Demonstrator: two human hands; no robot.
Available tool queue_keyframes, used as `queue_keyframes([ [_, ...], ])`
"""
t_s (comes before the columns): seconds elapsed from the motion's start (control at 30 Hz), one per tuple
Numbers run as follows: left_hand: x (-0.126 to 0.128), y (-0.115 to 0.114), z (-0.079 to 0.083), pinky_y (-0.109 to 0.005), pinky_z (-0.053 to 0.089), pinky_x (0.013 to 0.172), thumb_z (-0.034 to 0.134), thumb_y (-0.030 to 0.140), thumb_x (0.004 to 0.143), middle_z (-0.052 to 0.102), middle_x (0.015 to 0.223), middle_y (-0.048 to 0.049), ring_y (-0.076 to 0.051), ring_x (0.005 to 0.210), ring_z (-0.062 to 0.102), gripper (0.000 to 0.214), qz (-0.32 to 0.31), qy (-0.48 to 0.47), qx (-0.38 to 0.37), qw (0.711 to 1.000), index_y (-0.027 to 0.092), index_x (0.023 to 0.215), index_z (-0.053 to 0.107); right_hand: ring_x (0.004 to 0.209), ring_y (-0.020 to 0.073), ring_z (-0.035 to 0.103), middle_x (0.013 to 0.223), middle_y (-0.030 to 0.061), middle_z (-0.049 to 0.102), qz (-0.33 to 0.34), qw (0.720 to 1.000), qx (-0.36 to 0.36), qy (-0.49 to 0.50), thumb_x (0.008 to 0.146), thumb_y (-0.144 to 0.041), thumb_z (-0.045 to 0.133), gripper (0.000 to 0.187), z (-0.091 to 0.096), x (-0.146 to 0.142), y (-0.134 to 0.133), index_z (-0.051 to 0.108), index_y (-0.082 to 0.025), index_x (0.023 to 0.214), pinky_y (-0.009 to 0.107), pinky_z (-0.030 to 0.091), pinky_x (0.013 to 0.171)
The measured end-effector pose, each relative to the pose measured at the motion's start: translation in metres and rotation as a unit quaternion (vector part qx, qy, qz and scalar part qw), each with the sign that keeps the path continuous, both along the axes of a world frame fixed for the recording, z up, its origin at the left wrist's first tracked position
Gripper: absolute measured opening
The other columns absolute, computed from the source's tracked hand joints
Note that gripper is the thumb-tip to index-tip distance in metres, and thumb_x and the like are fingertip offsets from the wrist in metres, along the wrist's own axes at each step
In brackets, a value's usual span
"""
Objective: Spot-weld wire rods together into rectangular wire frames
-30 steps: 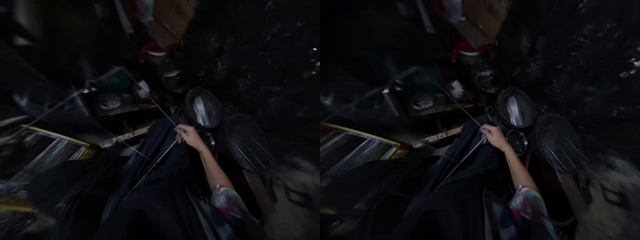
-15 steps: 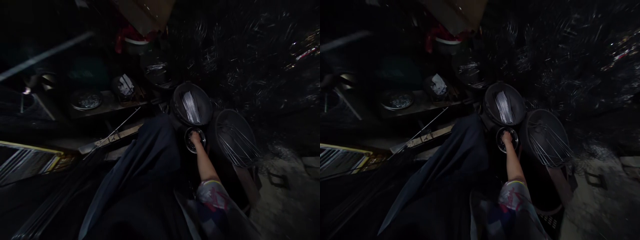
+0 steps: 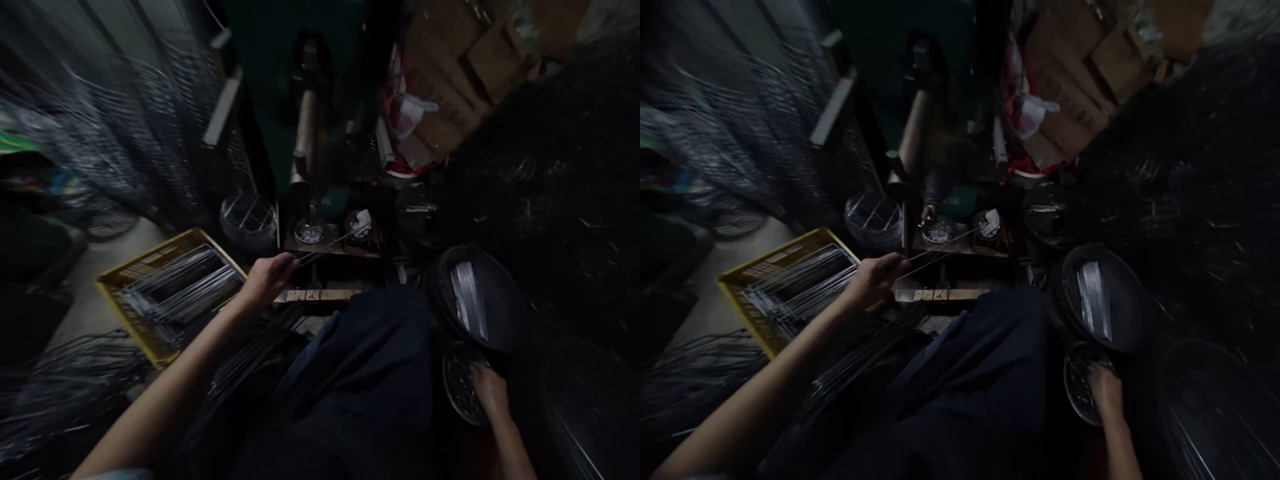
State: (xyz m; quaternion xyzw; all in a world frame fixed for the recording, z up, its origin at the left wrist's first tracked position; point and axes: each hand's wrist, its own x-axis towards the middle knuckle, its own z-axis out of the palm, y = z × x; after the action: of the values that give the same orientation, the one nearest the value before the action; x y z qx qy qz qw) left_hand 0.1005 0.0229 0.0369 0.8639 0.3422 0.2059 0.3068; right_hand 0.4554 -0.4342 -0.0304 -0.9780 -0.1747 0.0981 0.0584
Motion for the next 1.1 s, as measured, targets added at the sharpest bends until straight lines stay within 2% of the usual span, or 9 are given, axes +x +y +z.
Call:
queue_keyframes([
  [0.13, -0.01, 0.007, -0.007, -0.021, 0.029, 0.051, 0.043, 0.041, 0.091, 0.042, 0.055, 0.0028, -0.009, 0.05, 0.037, 0.035, 0.01, -0.037, -0.002, 0.999, 0.014, 0.076, 0.059, 0.074, 0.0308, 0.07, 0.074, 0.0119, 0.073, -0.057, 0.969, 0.192, 0.147, 0.071, -0.052, 0.066, 0.039, 0.004, -0.011, 0.032, 0.074, -0.016, 0.084, 0.038, 0.054, 0.068],
  [0.23, -0.027, 0.009, -0.01, -0.02, 0.033, 0.055, 0.042, 0.041, 0.093, 0.048, 0.058, 0.0018, -0.01, 0.053, 0.042, 0.036, 0.008, -0.053, -0.019, 0.998, 0.014, 0.081, 0.061, 0.084, 0.0282, 0.07, 0.096, 0.0129, 0.073, -0.087, 0.873, 0.377, 0.297, 0.064, -0.055, 0.077, 0.049, 0.006, -0.045, 0.068, 0.075, -0.016, 0.094, 0.034, 0.057, 0.068],
  [0.3, -0.036, 0.012, -0.011, -0.019, 0.037, 0.059, 0.04, 0.041, 0.095, 0.055, 0.064, -0.0001, -0.01, 0.058, 0.049, 0.037, 0.0, -0.051, -0.025, 0.998, 0.013, 0.086, 0.063, 0.089, 0.0266, 0.07, 0.104, 0.012, 0.072, -0.108, 0.821, 0.437, 0.35, 0.061, -0.048, 0.083, 0.045, 0.007, -0.066, 0.086, 0.076, -0.018, 0.094, 0.032, 0.057, 0.069],
  [0.43, -0.015, 0.021, -0.013, -0.021, 0.041, 0.063, 0.033, 0.036, 0.099, 0.063, 0.073, -0.0053, -0.013, 0.065, 0.057, 0.039, 0.0, 0.083, 0.001, 0.997, 0.013, 0.091, 0.063, 0.081, 0.024, 0.07, 0.094, 0.0094, 0.074, -0.158, 0.815, 0.414, 0.373, 0.052, -0.045, 0.087, 0.038, 0.005, -0.083, 0.107, 0.078, -0.02, 0.08, 0.027, 0.056, 0.06],
  [0.63, 0.071, 0.034, -0.034, -0.031, 0.046, 0.07, 0.053, 0.029, 0.089, 0.069, 0.089, -0.018, -0.027, 0.083, 0.067, 0.024, -0.037, 0.18, 0.004, 0.983, 0.011, 0.089, 0.068, 0.064, 0.0226, 0.065, 0.072, 0.0068, 0.07, -0.111, 0.887, 0.322, 0.311, 0.047, -0.054, 0.083, 0.045, 0.018, -0.084, 0.121, 0.076, -0.018, 0.072, 0.027, 0.051, 0.048],
  [0.7, 0.072, 0.03, -0.041, -0.032, 0.046, 0.069, 0.05, 0.029, 0.09, 0.069, 0.087, -0.0185, -0.029, 0.082, 0.068, 0.026, -0.045, 0.186, 0.007, 0.981, 0.011, 0.087, 0.068, 0.06, 0.0232, 0.064, 0.065, 0.0071, 0.068, -0.093, 0.916, 0.29, 0.262, 0.049, -0.059, 0.08, 0.052, 0.031, -0.082, 0.122, 0.075, -0.016, 0.076, 0.029, 0.051, 0.047],
  [0.8, 0.044, 0.017, -0.045, -0.03, 0.044, 0.066, 0.041, 0.033, 0.096, 0.069, 0.082, -0.0142, -0.026, 0.079, 0.068, 0.032, -0.038, 0.18, 0.012, 0.983, 0.014, 0.091, 0.066, 0.051, 0.0193, 0.059, 0.062, 0.0061, 0.067, -0.062, 0.93, 0.291, 0.216, 0.056, -0.063, 0.075, 0.059, 0.049, -0.081, 0.14, 0.074, -0.013, 0.088, 0.029, 0.048, 0.046],
  [0.93, -0.008, -0.01, -0.04, -0.025, 0.041, 0.063, 0.032, 0.035, 0.101, 0.066, 0.076, -0.0081, -0.018, 0.07, 0.064, 0.036, 0.002, 0.119, 0.014, 0.993, 0.015, 0.093, 0.062, 0.053, 0.0131, 0.056, 0.067, 0.0037, 0.065, 0.036, 0.883, 0.372, 0.283, 0.066, -0.054, 0.076, 0.047, 0.049, -0.108, 0.221, 0.073, -0.014, 0.091, 0.022, 0.044, 0.046],
  [1.1, -0.043, -0.043, -0.027, -0.02, 0.041, 0.06, 0.042, 0.03, 0.099, 0.062, 0.069, -0.0024, -0.011, 0.058, 0.059, 0.027, 0.065, -0.094, 0.019, 0.993, 0.015, 0.087, 0.061, 0.044, 0.0071, 0.045, 0.057, -0.0009, 0.056, 0.037, 0.754, 0.478, 0.448, 0.064, -0.046, 0.077, 0.034, 0.032, -0.178, 0.344, 0.065, -0.014, 0.067, 0.018, 0.032, 0.041],
])
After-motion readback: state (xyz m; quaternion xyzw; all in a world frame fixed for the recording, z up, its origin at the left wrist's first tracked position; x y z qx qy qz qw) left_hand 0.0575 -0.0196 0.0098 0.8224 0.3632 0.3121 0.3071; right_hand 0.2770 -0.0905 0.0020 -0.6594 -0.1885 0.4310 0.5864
